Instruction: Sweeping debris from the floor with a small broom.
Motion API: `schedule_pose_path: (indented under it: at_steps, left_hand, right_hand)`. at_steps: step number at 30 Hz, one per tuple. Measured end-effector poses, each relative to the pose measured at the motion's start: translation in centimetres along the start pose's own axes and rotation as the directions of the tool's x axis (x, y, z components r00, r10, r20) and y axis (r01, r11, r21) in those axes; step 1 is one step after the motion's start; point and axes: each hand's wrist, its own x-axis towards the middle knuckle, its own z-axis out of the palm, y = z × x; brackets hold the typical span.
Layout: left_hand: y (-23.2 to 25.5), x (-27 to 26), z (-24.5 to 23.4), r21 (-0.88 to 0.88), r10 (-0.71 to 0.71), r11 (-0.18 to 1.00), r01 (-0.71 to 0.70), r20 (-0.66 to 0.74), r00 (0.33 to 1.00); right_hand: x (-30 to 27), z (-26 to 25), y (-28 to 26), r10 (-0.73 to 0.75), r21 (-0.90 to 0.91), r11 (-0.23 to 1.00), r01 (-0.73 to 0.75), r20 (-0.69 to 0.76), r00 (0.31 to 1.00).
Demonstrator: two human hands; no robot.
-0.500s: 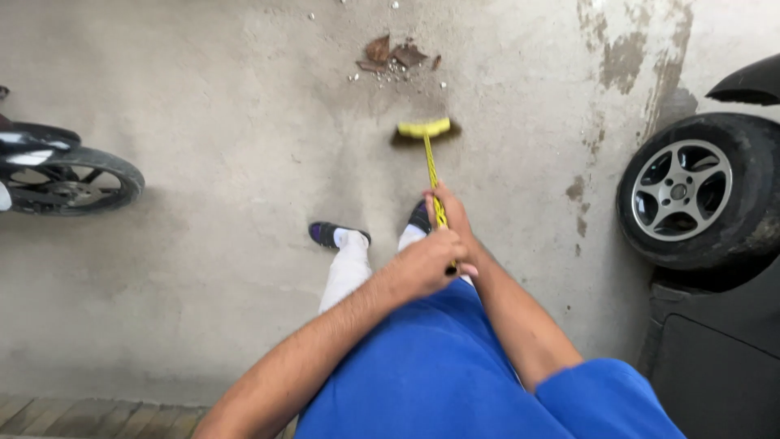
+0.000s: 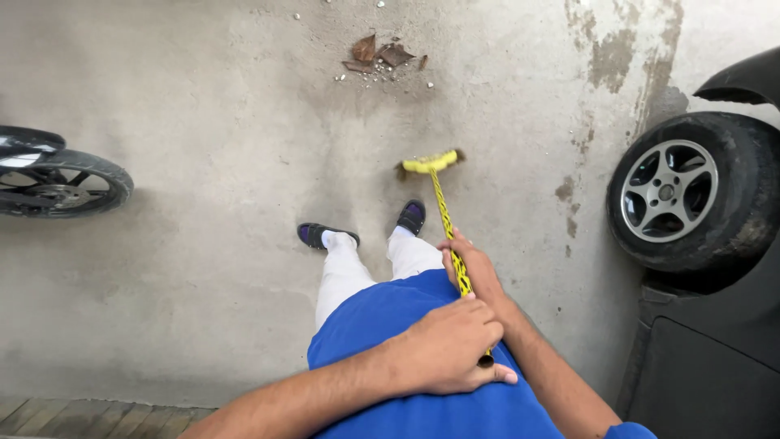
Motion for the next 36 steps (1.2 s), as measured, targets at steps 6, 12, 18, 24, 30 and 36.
schedule_pose_path:
  at_steps: [6,12,18,24,30,36]
  left_hand:
    - [-7.0,1.3,3.6,0.015,-0.121,0.993,0.12,0.065,0.991]
    - [-13.2,1.2,2.3,0.14,0.019,0.99,-0.006,-0.093,0.996]
    - [-6.9,-0.4,-3.8,0.114,0.134,0.987,-0.111,-0.214,0.968]
    - [-4.2,-4.4,-4.8,-0.169,0.005,0.983,-0.069,-0.352,0.936]
    - [-9.0,-4.3,-2.4,-0.093,-0.121,0.991,0.093,-0.361,0.925]
    - [-12.5,-1.5,-2.4,0.053,0.057,0.998,-0.037,-0.453,0.89]
  right_hand:
    - [2.5,5.5,9.7,0.421,0.31,0.795,-0.521,0.335,0.843]
    - [10.6,9.9,9.2,-0.152,0.018,0.987,0.159,-0.19,0.97]
    - [11.0,4.9,-0.9,-0.049,0.085,0.994,0.065,-0.173,0.984]
    - [9.3,3.1,-4.6,-0.107,-0.082,0.988,0.128,0.219,0.97]
    - [11.8,7.8,3.7,-0.124,-0.28,0.907,0.313,0.535,0.836]
    - [17.2,8.5,6.8,-0.222,-0.242,0.925,0.293,0.281,0.934]
